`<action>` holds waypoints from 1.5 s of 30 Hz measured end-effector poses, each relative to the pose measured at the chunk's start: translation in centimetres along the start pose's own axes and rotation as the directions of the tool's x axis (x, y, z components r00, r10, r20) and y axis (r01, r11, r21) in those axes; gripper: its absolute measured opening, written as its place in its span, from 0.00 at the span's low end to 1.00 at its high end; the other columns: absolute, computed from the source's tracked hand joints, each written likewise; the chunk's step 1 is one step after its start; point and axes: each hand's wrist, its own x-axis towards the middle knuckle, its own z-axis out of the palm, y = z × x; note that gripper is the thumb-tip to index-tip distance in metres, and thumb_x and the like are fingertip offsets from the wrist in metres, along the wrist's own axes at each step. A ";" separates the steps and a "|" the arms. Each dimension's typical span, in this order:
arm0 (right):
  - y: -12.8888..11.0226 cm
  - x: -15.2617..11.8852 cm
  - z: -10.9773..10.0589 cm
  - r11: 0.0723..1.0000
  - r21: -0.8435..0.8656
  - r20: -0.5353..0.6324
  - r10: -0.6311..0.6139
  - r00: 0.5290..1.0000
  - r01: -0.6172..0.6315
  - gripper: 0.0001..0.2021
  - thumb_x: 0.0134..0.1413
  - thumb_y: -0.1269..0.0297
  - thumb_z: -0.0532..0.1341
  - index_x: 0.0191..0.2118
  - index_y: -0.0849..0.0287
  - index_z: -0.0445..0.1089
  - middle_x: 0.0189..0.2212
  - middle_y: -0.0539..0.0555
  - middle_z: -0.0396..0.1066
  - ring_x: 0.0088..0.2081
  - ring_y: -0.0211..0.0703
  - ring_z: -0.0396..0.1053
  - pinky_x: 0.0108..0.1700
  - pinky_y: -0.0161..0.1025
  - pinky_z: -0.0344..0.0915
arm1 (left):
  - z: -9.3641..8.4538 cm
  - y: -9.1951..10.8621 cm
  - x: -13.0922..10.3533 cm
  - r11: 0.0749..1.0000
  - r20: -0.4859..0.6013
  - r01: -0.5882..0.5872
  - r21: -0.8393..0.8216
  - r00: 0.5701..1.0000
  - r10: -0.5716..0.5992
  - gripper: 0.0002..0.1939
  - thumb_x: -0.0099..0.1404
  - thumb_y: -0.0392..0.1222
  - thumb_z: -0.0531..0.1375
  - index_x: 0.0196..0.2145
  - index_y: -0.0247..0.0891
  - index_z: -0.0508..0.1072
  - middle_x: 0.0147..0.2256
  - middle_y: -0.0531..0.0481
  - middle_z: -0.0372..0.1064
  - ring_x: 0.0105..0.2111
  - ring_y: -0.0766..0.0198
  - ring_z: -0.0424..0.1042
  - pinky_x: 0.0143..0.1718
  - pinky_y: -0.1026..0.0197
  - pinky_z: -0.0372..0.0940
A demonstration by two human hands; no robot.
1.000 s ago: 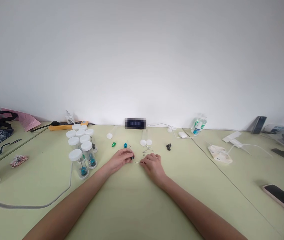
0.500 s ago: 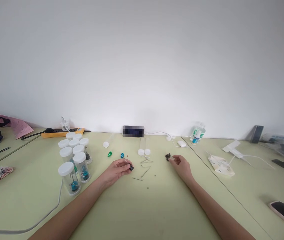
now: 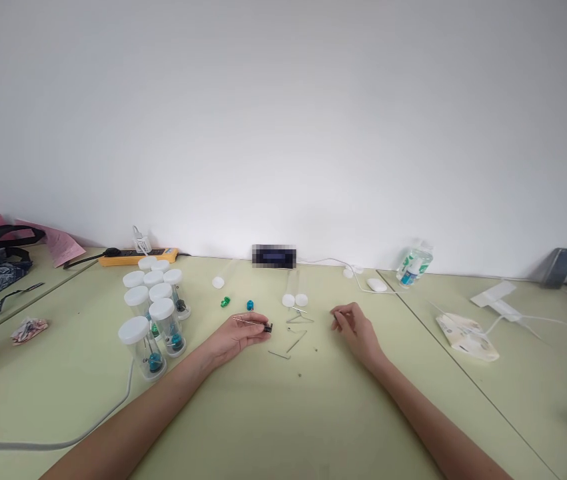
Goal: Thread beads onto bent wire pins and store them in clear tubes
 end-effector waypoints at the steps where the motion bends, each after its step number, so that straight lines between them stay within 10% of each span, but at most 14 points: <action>1: -1.2 -0.5 0.4 0.994 0.104 0.083 0.008 0.996 -0.017 0.14 0.56 0.51 0.53 0.35 0.58 0.61 0.29 0.54 0.69 0.28 0.40 0.66 0.34 0.39 0.63 | 0.0 0.0 0.0 1.000 0.008 -0.003 0.006 1.000 0.003 0.12 0.50 0.35 0.68 0.34 0.31 0.75 0.36 0.47 0.72 0.36 0.59 0.74 0.50 0.52 0.61; 5: -5.8 -3.7 2.8 0.877 0.437 0.430 -0.010 0.903 -0.199 0.13 0.53 0.55 0.60 0.31 0.60 0.62 0.30 0.52 0.70 0.25 0.34 0.63 0.32 0.35 0.61 | 0.2 -0.2 -0.1 1.000 0.035 -0.018 0.021 0.999 0.017 0.11 0.49 0.36 0.68 0.32 0.31 0.74 0.33 0.47 0.72 0.35 0.59 0.74 0.49 0.51 0.62; 9: -8.1 -7.3 5.3 0.753 0.471 0.777 -0.108 0.620 -0.459 0.13 0.51 0.56 0.62 0.31 0.61 0.62 0.28 0.53 0.71 0.22 0.32 0.63 0.26 0.32 0.59 | 0.3 -0.1 -0.3 0.999 0.068 -0.012 0.041 0.998 0.009 0.11 0.49 0.36 0.68 0.32 0.32 0.74 0.33 0.47 0.72 0.33 0.61 0.74 0.46 0.52 0.63; 11: -8.2 -8.0 6.2 0.738 0.462 0.821 -0.146 0.553 -0.491 0.14 0.50 0.55 0.62 0.31 0.61 0.61 0.27 0.52 0.70 0.24 0.33 0.65 0.27 0.33 0.60 | 0.4 -0.1 -0.4 0.998 0.086 -0.010 0.057 0.996 0.005 0.11 0.49 0.36 0.68 0.32 0.32 0.74 0.33 0.46 0.72 0.33 0.62 0.73 0.47 0.53 0.63; 20: -6.3 -4.9 6.6 0.768 0.532 0.563 -0.006 0.826 -0.356 0.13 0.48 0.56 0.63 0.32 0.59 0.64 0.16 0.44 0.64 0.20 0.33 0.63 0.25 0.33 0.60 | 0.8 0.4 -0.9 0.983 0.150 0.005 0.186 0.988 -0.033 0.13 0.49 0.36 0.67 0.34 0.34 0.72 0.34 0.46 0.72 0.31 0.63 0.72 0.41 0.57 0.64; 26: -6.0 -5.1 6.7 0.717 0.591 0.537 -0.008 0.844 -0.370 0.14 0.45 0.56 0.66 0.35 0.60 0.69 0.33 0.53 0.71 0.31 0.41 0.72 0.36 0.40 0.68 | 0.9 0.3 -0.7 0.960 0.175 -0.022 0.278 0.984 -0.029 0.10 0.50 0.37 0.66 0.32 0.33 0.74 0.33 0.45 0.73 0.33 0.62 0.72 0.41 0.58 0.64; 45: -5.5 -5.7 7.2 0.845 0.454 0.493 0.025 0.870 -0.282 0.08 0.43 0.66 0.66 0.31 0.58 0.68 0.21 0.48 0.67 0.24 0.39 0.68 0.29 0.37 0.66 | 1.1 1.0 -1.5 0.910 0.268 -0.017 0.414 0.958 -0.104 0.10 0.52 0.38 0.66 0.33 0.34 0.73 0.35 0.43 0.75 0.33 0.58 0.75 0.40 0.56 0.66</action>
